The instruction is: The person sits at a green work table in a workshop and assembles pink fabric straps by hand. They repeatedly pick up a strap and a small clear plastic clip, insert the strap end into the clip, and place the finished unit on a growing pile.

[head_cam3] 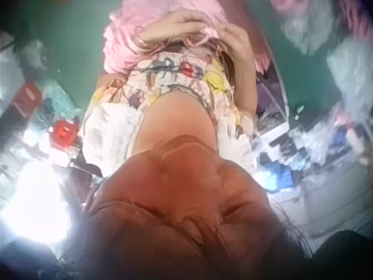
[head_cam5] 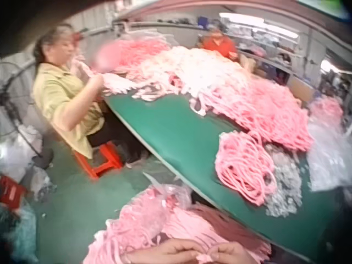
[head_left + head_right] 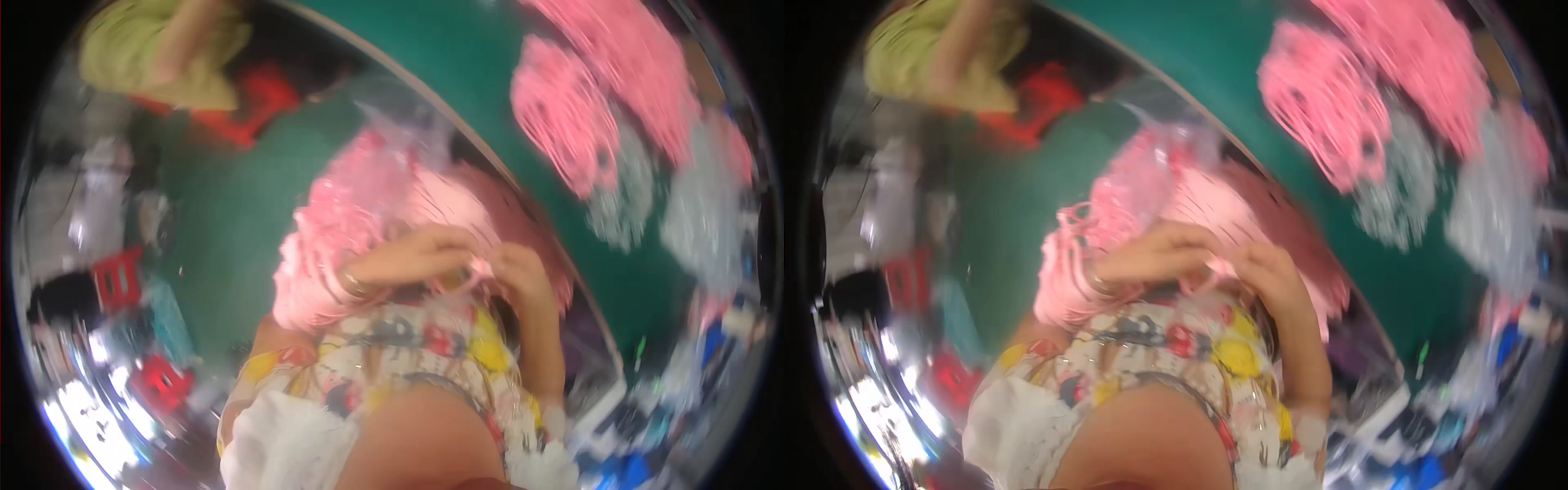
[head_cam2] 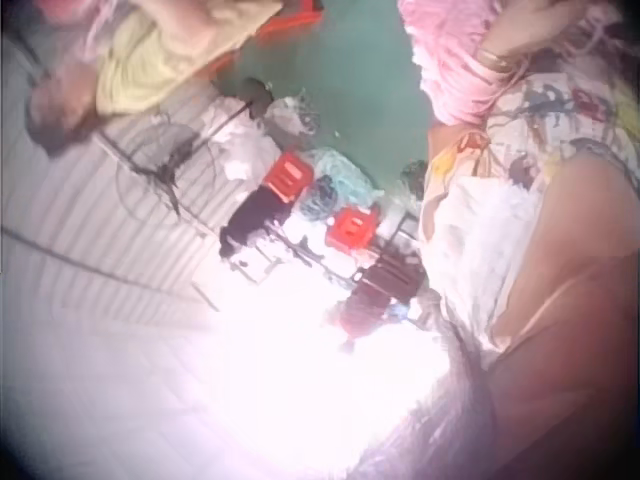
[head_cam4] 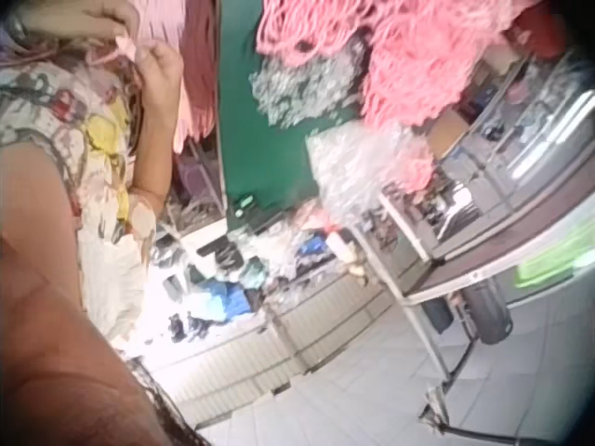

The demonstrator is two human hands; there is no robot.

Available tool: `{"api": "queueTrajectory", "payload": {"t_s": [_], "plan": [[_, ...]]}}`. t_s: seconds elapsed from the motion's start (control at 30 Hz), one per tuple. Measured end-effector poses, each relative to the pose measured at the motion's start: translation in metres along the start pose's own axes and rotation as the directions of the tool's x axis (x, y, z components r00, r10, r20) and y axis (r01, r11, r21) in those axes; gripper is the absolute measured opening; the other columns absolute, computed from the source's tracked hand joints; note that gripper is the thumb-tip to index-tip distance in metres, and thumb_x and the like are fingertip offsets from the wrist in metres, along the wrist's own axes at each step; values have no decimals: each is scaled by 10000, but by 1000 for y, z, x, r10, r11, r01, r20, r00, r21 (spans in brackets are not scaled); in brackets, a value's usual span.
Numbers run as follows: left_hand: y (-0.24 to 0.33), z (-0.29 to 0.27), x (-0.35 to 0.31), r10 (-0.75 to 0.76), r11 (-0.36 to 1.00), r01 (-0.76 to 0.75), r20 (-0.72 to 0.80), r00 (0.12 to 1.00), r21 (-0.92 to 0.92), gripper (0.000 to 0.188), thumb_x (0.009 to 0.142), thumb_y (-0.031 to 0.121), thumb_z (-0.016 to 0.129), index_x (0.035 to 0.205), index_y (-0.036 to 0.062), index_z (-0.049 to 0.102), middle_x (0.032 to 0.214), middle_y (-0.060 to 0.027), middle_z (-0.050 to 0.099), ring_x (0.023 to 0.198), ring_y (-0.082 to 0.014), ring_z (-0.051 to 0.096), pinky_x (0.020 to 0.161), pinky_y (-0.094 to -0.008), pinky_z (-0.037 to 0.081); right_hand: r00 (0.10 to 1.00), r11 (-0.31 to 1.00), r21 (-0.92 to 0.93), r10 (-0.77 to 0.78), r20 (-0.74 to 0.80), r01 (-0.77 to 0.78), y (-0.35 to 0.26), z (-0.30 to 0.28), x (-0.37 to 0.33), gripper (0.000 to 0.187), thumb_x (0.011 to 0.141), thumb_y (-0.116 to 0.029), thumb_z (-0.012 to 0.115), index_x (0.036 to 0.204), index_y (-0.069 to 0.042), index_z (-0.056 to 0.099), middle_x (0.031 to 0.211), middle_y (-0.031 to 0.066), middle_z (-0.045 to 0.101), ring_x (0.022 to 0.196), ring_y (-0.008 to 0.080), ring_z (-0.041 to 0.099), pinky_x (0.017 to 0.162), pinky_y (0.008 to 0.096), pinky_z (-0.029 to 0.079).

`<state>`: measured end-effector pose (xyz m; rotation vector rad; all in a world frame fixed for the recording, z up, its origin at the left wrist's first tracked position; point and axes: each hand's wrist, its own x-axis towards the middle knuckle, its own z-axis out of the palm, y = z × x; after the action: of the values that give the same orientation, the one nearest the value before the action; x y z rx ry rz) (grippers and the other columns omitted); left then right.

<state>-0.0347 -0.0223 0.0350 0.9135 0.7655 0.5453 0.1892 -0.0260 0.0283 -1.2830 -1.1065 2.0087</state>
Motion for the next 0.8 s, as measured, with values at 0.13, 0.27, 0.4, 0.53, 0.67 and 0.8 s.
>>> {"api": "queueTrajectory", "payload": {"t_s": [0.13, 0.27, 0.4, 0.53, 0.67, 0.8], "plan": [[-7, -16, -14, 163, 973, -157, -21, 986, 170, 227, 943, 179, 506, 1095, 54, 619, 781, -34, 611, 586, -81, 569, 476, -221, 481, 983, 991, -8, -134, -124, 134, -7, 27, 10, 121, 787, -108, 655, 750, 4, 629, 679, -3, 538, 613, 87, 506, 541, 218, 359], [-9, -34, -12, 469, 845, -458, 29, 883, 276, 208, 888, 164, 594, 989, -13, 637, 809, -53, 631, 735, -110, 595, 577, -257, 495, 981, 985, -12, -172, 89, 173, -17, 31, 30, 130, 873, -104, 600, 804, -9, 546, 724, 29, 523, 665, 102, 477, 565, 228, 375], [-35, -38, -3, 598, 793, -551, -158, 786, 260, 238, 818, 171, 655, 927, -41, 657, 823, -99, 680, 769, -148, 630, 669, -297, 504, 887, 654, -605, -275, 371, 455, -50, 56, 31, 40, 845, 21, 575, 877, 35, 594, 803, 116, 540, 725, 232, 517, 654, 313, 442], [-47, -40, -3, 613, 778, -531, -223, 758, 334, 268, 804, 191, 672, 915, -52, 655, 811, -116, 676, 762, -166, 636, 661, -306, 508, 932, 847, -464, -92, 351, 258, -54, 59, 39, 76, 908, -18, 506, 875, 11, 567, 814, 41, 518, 730, 119, 466, 640, 255, 421], [-47, -36, -4, 568, 807, -474, -242, 787, 352, 297, 796, 225, 689, 914, -46, 658, 812, -125, 677, 764, -183, 640, 663, -311, 507, 864, 980, -94, -107, 493, 175, -10, 15, 82, 135, 891, -99, 583, 791, -22, 537, 724, 26, 523, 680, 84, 449, 580, 220, 351], [-48, -33, -5, 566, 770, -428, -198, 800, 474, 311, 804, 252, 681, 916, -37, 659, 848, -129, 678, 764, -200, 638, 674, -323, 500, 882, 950, -225, -93, 463, 218, 0, 0, 75, 122, 892, -112, 588, 857, 4, 576, 746, 26, 552, 706, 95, 491, 616, 230, 389]]}}
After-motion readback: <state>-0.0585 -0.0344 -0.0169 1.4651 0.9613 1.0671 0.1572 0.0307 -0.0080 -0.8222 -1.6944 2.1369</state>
